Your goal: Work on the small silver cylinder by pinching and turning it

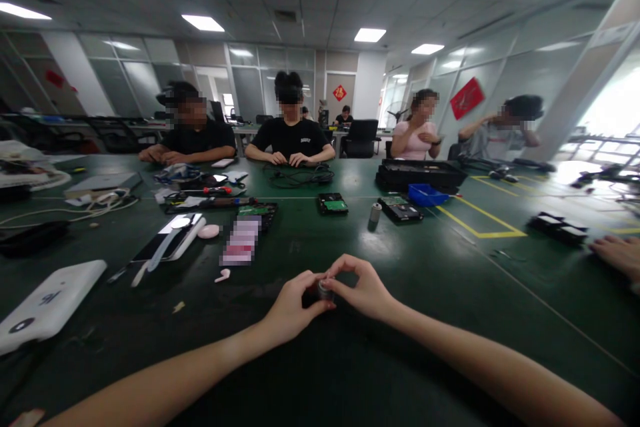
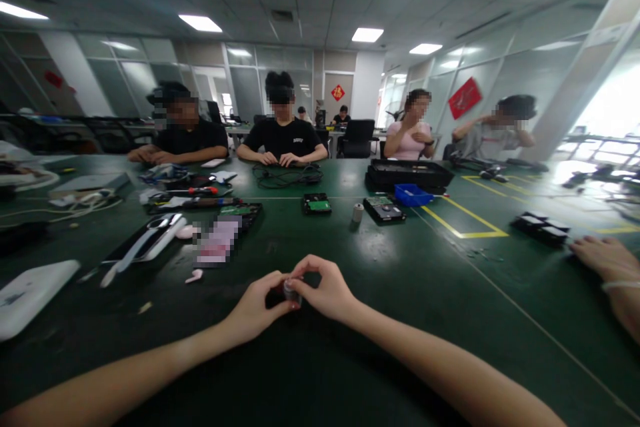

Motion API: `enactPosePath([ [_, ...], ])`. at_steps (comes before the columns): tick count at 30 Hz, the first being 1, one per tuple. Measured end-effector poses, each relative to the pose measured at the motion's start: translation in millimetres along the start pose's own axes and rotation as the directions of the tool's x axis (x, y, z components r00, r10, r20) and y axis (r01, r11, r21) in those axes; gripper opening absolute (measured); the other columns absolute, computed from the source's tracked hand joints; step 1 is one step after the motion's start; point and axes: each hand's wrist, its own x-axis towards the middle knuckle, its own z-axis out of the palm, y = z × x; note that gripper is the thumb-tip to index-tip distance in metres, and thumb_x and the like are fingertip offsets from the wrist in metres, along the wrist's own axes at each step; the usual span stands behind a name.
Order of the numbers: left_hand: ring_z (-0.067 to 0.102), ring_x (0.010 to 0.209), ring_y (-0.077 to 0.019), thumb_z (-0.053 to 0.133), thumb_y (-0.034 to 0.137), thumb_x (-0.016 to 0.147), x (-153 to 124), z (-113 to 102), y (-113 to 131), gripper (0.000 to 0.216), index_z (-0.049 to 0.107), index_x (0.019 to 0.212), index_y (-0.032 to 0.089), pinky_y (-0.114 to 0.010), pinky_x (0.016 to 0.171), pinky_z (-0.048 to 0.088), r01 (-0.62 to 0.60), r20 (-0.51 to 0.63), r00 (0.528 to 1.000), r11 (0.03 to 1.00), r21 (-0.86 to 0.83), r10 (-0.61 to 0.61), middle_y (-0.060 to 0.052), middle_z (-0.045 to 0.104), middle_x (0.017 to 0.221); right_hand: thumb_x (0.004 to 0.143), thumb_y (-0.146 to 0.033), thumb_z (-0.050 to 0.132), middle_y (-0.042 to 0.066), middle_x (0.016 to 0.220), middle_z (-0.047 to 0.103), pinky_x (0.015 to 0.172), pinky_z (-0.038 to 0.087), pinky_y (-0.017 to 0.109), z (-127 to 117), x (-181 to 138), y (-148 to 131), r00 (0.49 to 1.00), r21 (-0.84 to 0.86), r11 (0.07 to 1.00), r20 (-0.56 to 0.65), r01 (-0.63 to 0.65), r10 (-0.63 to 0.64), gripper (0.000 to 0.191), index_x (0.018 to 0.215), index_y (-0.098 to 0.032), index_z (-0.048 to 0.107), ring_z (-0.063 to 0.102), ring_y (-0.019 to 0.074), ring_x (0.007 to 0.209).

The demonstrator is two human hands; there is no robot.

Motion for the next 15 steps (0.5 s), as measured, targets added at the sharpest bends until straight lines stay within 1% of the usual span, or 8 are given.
enactPosePath([
  [2,0.058,0.082,-0.0184,0.071,0.029,0.076,0,-1,2,0.027,0.065,0.101,0.019,-0.028,0.073,0.045,0.002,0.002,1.0,1.0,-0.008,-0.002,-0.001,0.061,0.087,0.077,-0.031,0.069,0.004,0.081,0.07,0.077,0.055,0.033,-8,6,4,0.999,0.065,0.998,-0.044,-0.012,0.015,0.018,0.078,-0.018,0.058,0.069,0.0181,0.08],
  [4,0.058,0.086,-0.019,0.071,0.029,0.077,0,-2,3,0.032,0.064,0.107,0.021,-0.029,0.077,0.045,0.003,0.009,1.0,1.0,-0.024,-0.003,-0.002,0.062,0.092,0.075,-0.032,0.071,0.005,0.084,0.072,0.081,0.054,0.035,-26,14,13,0.996,0.12,0.993,-0.088,-0.018,0.029,0.023,0.076,-0.018,0.052,0.07,0.0199,0.086],
  [5,0.058,0.087,-0.0191,0.071,0.028,0.077,0,-2,3,0.035,0.063,0.111,0.022,-0.029,0.078,0.045,0.005,0.017,1.0,0.999,-0.033,-0.004,-0.002,0.062,0.094,0.075,-0.033,0.071,0.006,0.085,0.073,0.084,0.053,0.036,-37,17,21,0.993,0.125,0.992,-0.11,-0.023,0.037,0.025,0.075,-0.018,0.05,0.07,0.0207,0.088],
  [7,0.059,0.086,-0.0191,0.07,0.028,0.077,0,-2,3,0.038,0.062,0.114,0.024,-0.029,0.078,0.046,0.015,0.029,0.999,0.999,-0.036,-0.014,-0.002,0.062,0.095,0.074,-0.036,0.071,0.008,0.086,0.073,0.084,0.053,0.038,-59,20,41,0.991,0.084,0.994,-0.104,-0.072,0.08,0.029,0.073,-0.019,0.048,0.069,0.0227,0.092],
  [9,0.059,0.086,-0.0193,0.07,0.03,0.077,0,-3,3,0.038,0.062,0.114,0.024,-0.03,0.077,0.046,0.028,0.042,0.999,0.999,-0.023,-0.027,-0.003,0.063,0.095,0.074,-0.041,0.069,0.009,0.085,0.073,0.084,0.053,0.04,-77,19,62,0.991,0.01,0.993,-0.064,-0.121,0.121,0.032,0.069,-0.018,0.047,0.07,0.024,0.092],
  [11,0.059,0.087,-0.0198,0.07,0.031,0.077,0,-3,4,0.038,0.062,0.114,0.023,-0.03,0.079,0.046,0.032,0.048,0.998,0.999,-0.014,-0.031,-0.004,0.063,0.096,0.074,-0.044,0.068,0.008,0.083,0.072,0.085,0.052,0.04,-86,16,79,0.988,-0.044,0.987,0.01,-0.155,0.155,0.034,0.066,-0.018,0.047,0.069,0.0245,0.093],
  [13,0.059,0.089,-0.0201,0.07,0.032,0.078,0,-4,5,0.038,0.062,0.114,0.023,-0.03,0.08,0.046,0.031,0.054,0.998,0.999,-0.013,-0.031,-0.004,0.063,0.097,0.073,-0.044,0.069,0.008,0.082,0.072,0.089,0.05,0.041,-87,12,87,0.983,-0.087,0.982,0.064,-0.168,0.174,0.034,0.066,-0.018,0.049,0.068,0.0248,0.097],
  [15,0.059,0.089,-0.0201,0.069,0.032,0.078,0,-5,5,0.039,0.062,0.115,0.023,-0.03,0.08,0.046,0.028,0.058,0.998,0.999,-0.018,-0.027,-0.004,0.063,0.098,0.071,-0.042,0.071,0.008,0.085,0.072,0.095,0.046,0.043,-86,9,89,0.981,-0.127,0.978,0.084,-0.163,0.175,0.032,0.065,-0.018,0.051,0.066,0.0253,0.103],
])
